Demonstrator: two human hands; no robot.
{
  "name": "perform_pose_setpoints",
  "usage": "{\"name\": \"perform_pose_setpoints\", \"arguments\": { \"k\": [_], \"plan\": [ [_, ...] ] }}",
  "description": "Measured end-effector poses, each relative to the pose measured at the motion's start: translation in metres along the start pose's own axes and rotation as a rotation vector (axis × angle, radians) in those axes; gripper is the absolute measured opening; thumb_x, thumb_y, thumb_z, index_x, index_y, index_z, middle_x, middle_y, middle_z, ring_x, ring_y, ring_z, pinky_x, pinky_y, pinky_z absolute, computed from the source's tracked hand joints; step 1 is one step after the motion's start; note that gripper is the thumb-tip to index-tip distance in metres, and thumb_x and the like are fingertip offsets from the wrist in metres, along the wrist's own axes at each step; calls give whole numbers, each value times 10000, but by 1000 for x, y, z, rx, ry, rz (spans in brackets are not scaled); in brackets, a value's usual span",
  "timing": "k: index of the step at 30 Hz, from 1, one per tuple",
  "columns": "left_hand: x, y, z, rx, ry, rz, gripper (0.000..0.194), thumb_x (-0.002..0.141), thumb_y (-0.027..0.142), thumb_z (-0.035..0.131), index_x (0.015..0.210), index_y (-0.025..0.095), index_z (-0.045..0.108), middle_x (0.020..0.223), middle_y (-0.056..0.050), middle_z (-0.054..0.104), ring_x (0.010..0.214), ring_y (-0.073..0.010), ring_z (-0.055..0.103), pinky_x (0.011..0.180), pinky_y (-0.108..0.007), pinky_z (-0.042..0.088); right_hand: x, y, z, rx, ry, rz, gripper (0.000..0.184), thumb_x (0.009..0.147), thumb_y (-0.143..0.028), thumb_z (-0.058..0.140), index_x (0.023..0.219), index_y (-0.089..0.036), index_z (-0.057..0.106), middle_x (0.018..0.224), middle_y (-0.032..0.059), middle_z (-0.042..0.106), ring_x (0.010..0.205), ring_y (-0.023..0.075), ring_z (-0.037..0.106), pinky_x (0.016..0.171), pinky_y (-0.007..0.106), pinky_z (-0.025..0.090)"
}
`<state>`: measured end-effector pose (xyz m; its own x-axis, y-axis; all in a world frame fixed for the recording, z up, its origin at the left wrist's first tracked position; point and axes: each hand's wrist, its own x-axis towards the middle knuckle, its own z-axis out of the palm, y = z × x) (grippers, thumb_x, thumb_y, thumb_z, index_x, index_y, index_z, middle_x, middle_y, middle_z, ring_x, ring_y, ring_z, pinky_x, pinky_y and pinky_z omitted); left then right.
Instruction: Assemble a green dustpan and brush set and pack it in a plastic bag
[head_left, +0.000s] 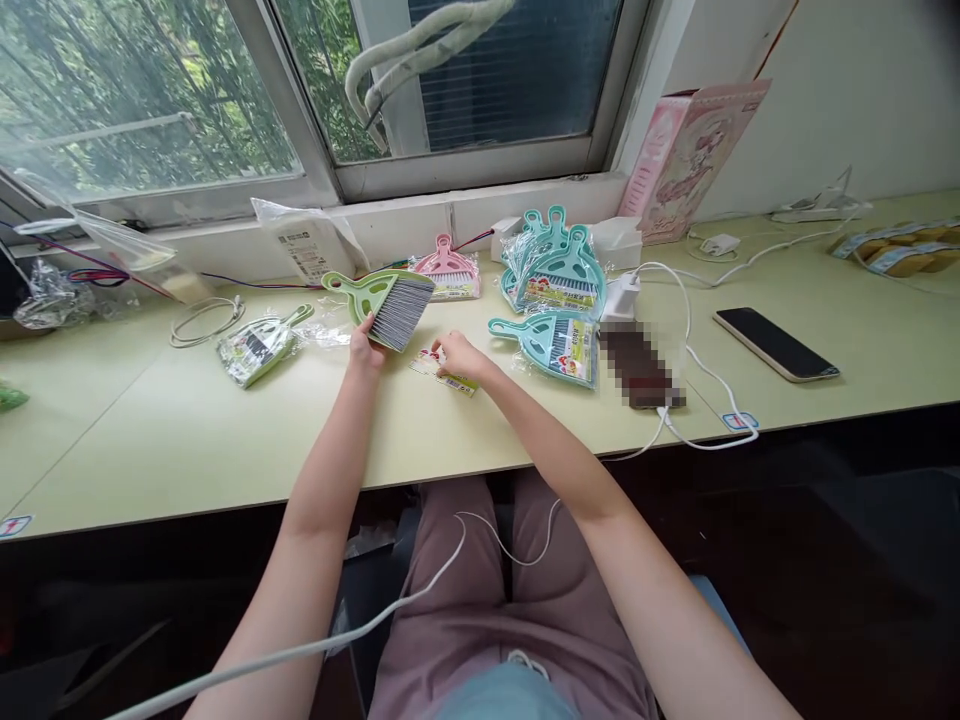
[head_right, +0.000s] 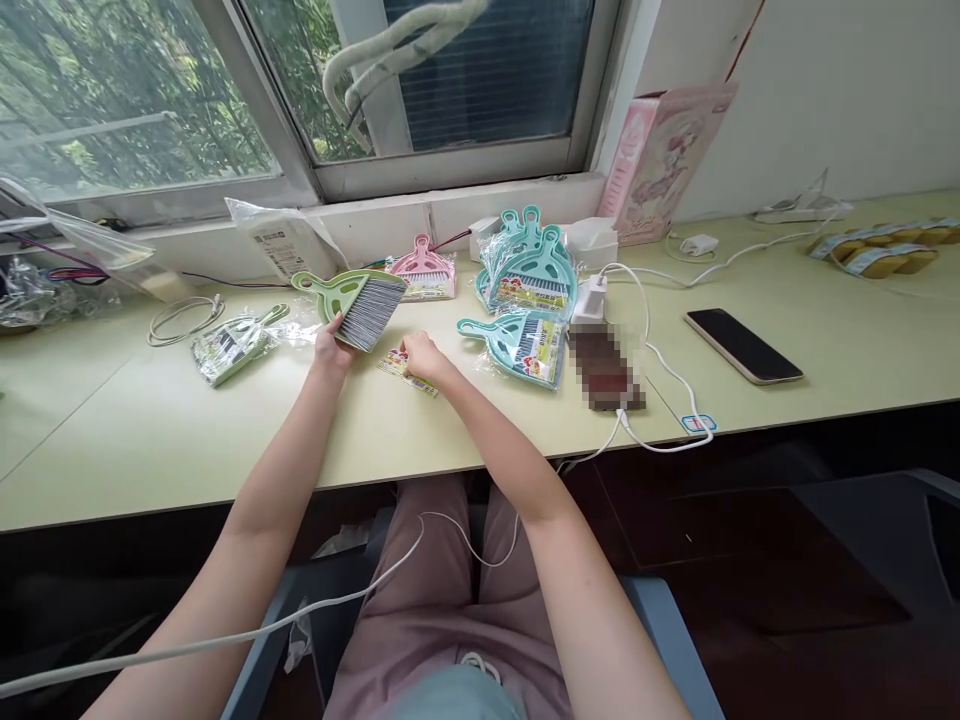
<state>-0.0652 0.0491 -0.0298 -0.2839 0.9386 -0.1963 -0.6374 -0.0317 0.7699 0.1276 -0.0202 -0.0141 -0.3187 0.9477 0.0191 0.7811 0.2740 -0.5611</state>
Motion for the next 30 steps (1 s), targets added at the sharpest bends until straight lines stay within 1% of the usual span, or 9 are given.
{"name": "perform_pose_setpoints", "arguments": {
  "k": [2, 7, 8, 11, 14, 18, 23, 26, 30],
  "plan": [
    [0, -1, 0, 26, 2, 4, 214, 901, 208, 618, 1105, 182, 676, 915, -54, 754, 853, -170, 721, 839, -304, 589, -1, -1, -3, 1, -56, -25, 535, 684, -127, 831, 1189, -126, 654, 1124, 118, 630, 1142, 239, 571, 963, 296, 458],
    [-1, -3, 0, 62, -28, 0, 195, 886, 244, 642, 1064, 179, 687, 892, -56, 753, 842, -191, 720, 823, -323, 597, -4, -2, -8, 70, -72, -25, 831, 695, -138, 815, 1443, -179, 456, 1098, 63, 695, 1047, 218, 638, 889, 295, 483],
    [-1, -4, 0, 65, -32, -6, 185, 892, 242, 631, 1055, 177, 689, 880, -55, 752, 835, -192, 720, 822, -325, 598, -4, -2, -9, 67, -76, -34, 789, 704, -167, 813, 1422, -196, 487, 1096, 51, 704, 1033, 216, 647, 869, 289, 484],
    [-1, -5, 1, 55, -43, -16, 169, 906, 216, 596, 1039, 176, 692, 859, -48, 752, 820, -180, 720, 836, -316, 596, -6, -4, -10, 6, -70, -32, 462, 754, -262, 783, 1201, -216, 677, 1091, 43, 729, 1019, 223, 659, 821, 282, 478],
    [-2, -7, 3, 58, -60, -11, 170, 898, 217, 611, 1036, 165, 696, 843, -50, 752, 829, -180, 724, 869, -306, 588, -8, -7, -10, -25, 13, -30, 248, 833, -278, 693, 1073, -233, 739, 1078, 36, 745, 1010, 225, 659, 794, 288, 462],
    [-9, -9, 7, 134, -109, -56, 228, 873, 281, 651, 1040, 133, 693, 846, -77, 756, 887, -227, 733, 922, -350, 580, -8, -12, -7, -15, 106, -149, 242, 943, -289, 548, 1087, -258, 740, 1093, 27, 743, 1008, 212, 635, 848, 308, 420],
    [-19, -7, 7, 270, -246, -134, 282, 838, 325, 667, 1037, 127, 681, 864, -98, 760, 916, -295, 731, 930, -438, 576, -11, -13, -5, -150, 300, -206, 381, 991, -148, 382, 1106, -248, 731, 1138, 89, 702, 1113, 255, 523, 977, 409, 305],
    [-21, -9, 7, 357, -327, -176, 298, 783, 339, 717, 1003, 140, 686, 825, -93, 756, 899, -337, 724, 903, -492, 575, -13, -11, -8, -175, 369, -243, 380, 1001, -157, 362, 1117, -247, 712, 1134, 96, 688, 1140, 274, 472, 1042, 447, 224],
    [-21, -16, 10, 403, -360, -187, 270, 735, 329, 763, 917, 148, 679, 749, -74, 736, 829, -311, 724, 894, -472, 568, -12, -6, -11, -128, 370, -241, 284, 995, -205, 425, 1097, -234, 688, 1131, 93, 698, 1143, 298, 466, 1063, 466, 194]
  ]
}}
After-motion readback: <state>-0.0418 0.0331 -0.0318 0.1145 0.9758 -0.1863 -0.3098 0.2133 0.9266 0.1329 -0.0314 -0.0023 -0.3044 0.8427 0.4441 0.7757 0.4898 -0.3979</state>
